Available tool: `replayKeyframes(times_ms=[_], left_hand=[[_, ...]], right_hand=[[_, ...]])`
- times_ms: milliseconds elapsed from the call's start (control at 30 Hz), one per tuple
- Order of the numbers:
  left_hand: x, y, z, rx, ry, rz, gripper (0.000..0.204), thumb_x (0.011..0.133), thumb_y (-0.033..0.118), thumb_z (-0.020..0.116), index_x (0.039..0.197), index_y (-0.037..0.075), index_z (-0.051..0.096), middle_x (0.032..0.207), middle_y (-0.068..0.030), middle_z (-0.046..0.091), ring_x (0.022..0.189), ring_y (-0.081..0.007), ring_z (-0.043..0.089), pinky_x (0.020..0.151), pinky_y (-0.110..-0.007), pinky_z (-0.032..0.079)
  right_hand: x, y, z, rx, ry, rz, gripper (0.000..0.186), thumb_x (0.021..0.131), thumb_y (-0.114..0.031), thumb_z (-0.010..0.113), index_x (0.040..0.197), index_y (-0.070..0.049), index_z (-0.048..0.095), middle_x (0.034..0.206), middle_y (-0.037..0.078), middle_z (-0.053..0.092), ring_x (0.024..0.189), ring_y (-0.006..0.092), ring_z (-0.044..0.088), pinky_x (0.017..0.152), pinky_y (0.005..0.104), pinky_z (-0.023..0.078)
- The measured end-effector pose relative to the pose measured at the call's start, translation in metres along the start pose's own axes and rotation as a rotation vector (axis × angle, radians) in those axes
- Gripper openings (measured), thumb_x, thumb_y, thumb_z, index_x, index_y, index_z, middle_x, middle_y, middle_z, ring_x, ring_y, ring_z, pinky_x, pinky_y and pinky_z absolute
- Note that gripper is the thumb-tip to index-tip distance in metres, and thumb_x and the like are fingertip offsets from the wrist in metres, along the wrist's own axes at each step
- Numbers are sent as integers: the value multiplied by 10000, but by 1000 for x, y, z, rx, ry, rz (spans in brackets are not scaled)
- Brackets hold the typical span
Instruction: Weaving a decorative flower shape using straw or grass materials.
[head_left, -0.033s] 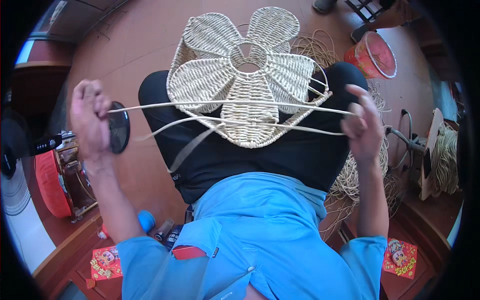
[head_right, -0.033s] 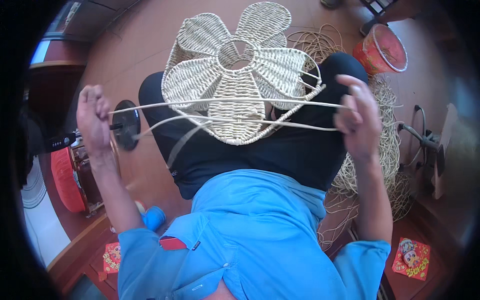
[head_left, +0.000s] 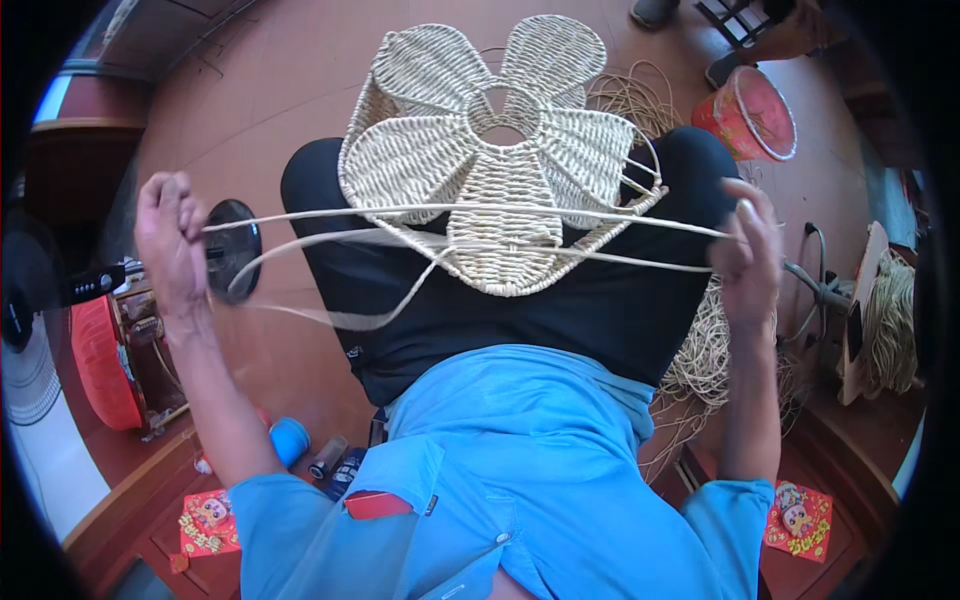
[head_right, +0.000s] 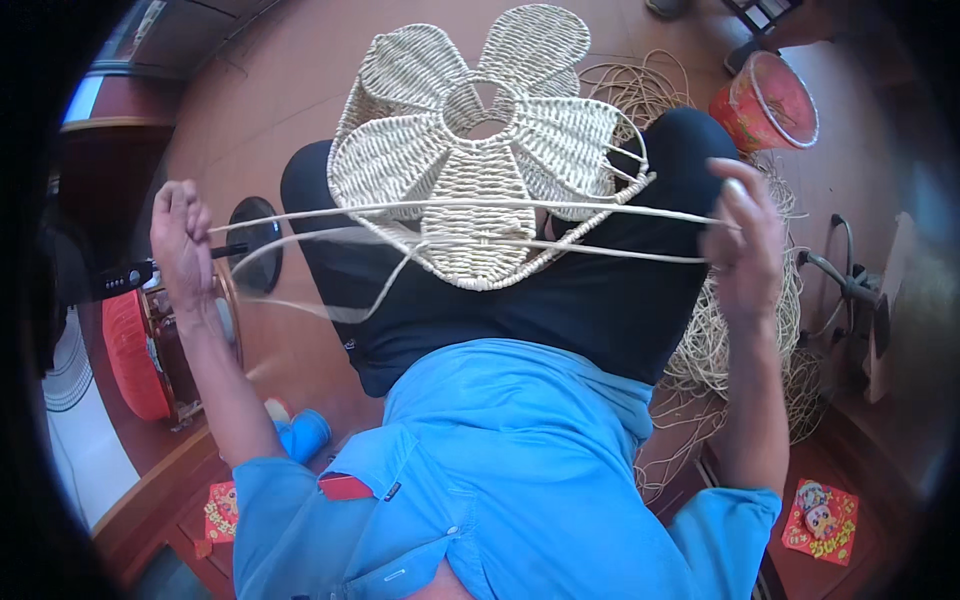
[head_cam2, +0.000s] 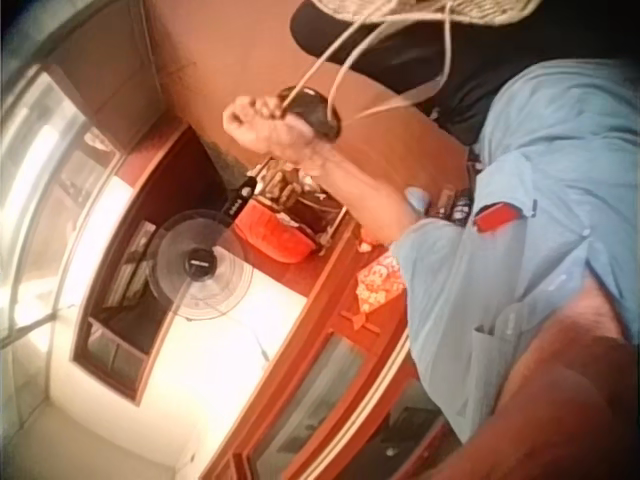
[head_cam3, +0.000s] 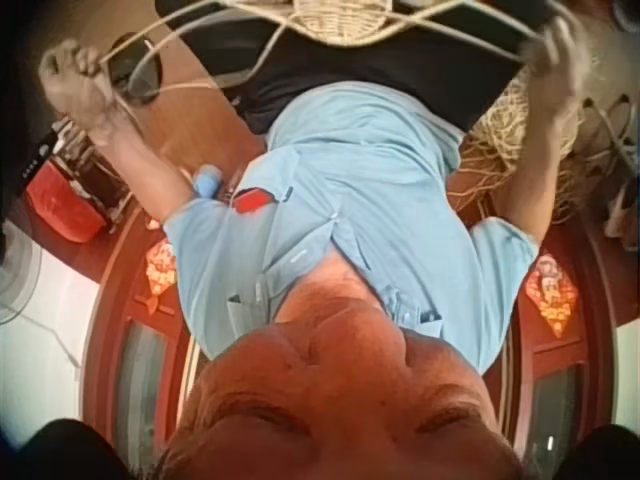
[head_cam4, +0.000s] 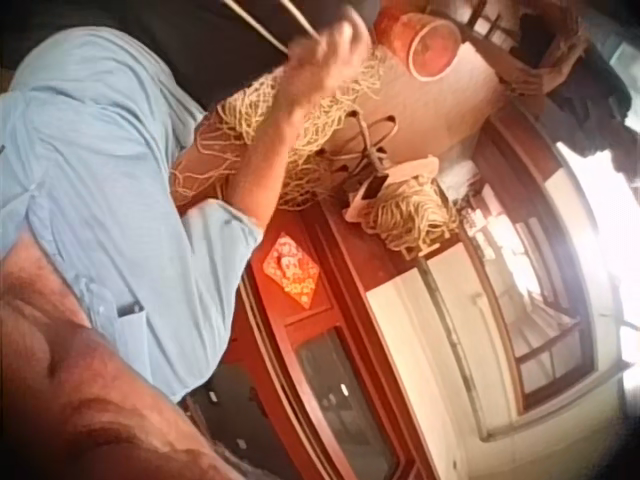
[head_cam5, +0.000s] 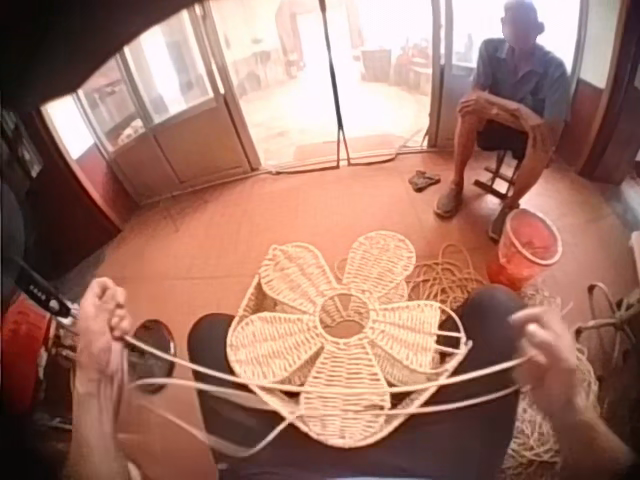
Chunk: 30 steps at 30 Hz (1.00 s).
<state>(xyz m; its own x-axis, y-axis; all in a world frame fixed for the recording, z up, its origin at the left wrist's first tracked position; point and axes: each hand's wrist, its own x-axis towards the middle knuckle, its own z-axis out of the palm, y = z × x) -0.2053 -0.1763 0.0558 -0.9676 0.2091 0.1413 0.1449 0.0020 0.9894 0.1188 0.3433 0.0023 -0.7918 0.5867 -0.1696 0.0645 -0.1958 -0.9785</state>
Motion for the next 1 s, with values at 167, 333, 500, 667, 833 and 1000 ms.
replayKeyframes(times_ms=[167, 333, 500, 667, 833, 1000], left_hand=[[-11, -36, -130, 119, 208, 8, 247, 1116, 51, 683, 1349, 10, 610, 1041, -33, 639, 695, -13, 450, 555, -184, 349], [-32, -48, -109, 134, 219, -132, 276, 1114, 21, 635, 1390, 26, 639, 996, -18, 640, 671, 3, 428, 550, -171, 335], [-48, -24, -24, 384, -6, -217, 230, 1114, 37, 612, 1326, 53, 699, 972, -11, 652, 723, 4, 468, 585, -177, 376], [-76, -24, 65, 814, -430, 33, 186, 1059, 60, 662, 1225, 33, 743, 1078, -75, 711, 1020, -214, 669, 916, -365, 546], [-103, -14, 158, 899, -520, 338, 135, 1014, 75, 722, 1128, 26, 774, 1075, -133, 747, 1051, -337, 696, 942, -434, 552], [-110, -29, 163, 838, -574, 298, 89, 997, 82, 753, 1058, 29, 788, 984, -127, 748, 959, -339, 706, 899, -434, 561]], right_hand=[[21, 15, -153, -448, 363, -98, 289, 1101, -233, 716, 1339, -69, 719, 829, -111, 544, 598, -25, 368, 512, 208, 242], [7, 32, -325, -815, 663, -230, 292, 1098, -151, 706, 1352, -6, 694, 1141, 24, 702, 954, 118, 657, 811, 252, 543], [5, 46, -372, -763, 713, -245, 261, 1059, -103, 745, 1293, 4, 703, 1072, 11, 689, 929, 104, 624, 843, 276, 503], [-3, 52, -422, -1078, 754, -201, 183, 1041, -51, 691, 1215, 3, 703, 1066, 41, 728, 974, 149, 722, 852, 314, 576], [-10, 55, -318, -1692, 659, 146, 265, 1060, -346, 724, 1192, -119, 761, 1137, 158, 786, 1022, 438, 731, 943, 475, 574], [-28, 0, -71, -1110, 283, -318, 154, 1064, -92, 724, 1201, -45, 775, 1105, 116, 788, 928, 247, 756, 818, 369, 576]])
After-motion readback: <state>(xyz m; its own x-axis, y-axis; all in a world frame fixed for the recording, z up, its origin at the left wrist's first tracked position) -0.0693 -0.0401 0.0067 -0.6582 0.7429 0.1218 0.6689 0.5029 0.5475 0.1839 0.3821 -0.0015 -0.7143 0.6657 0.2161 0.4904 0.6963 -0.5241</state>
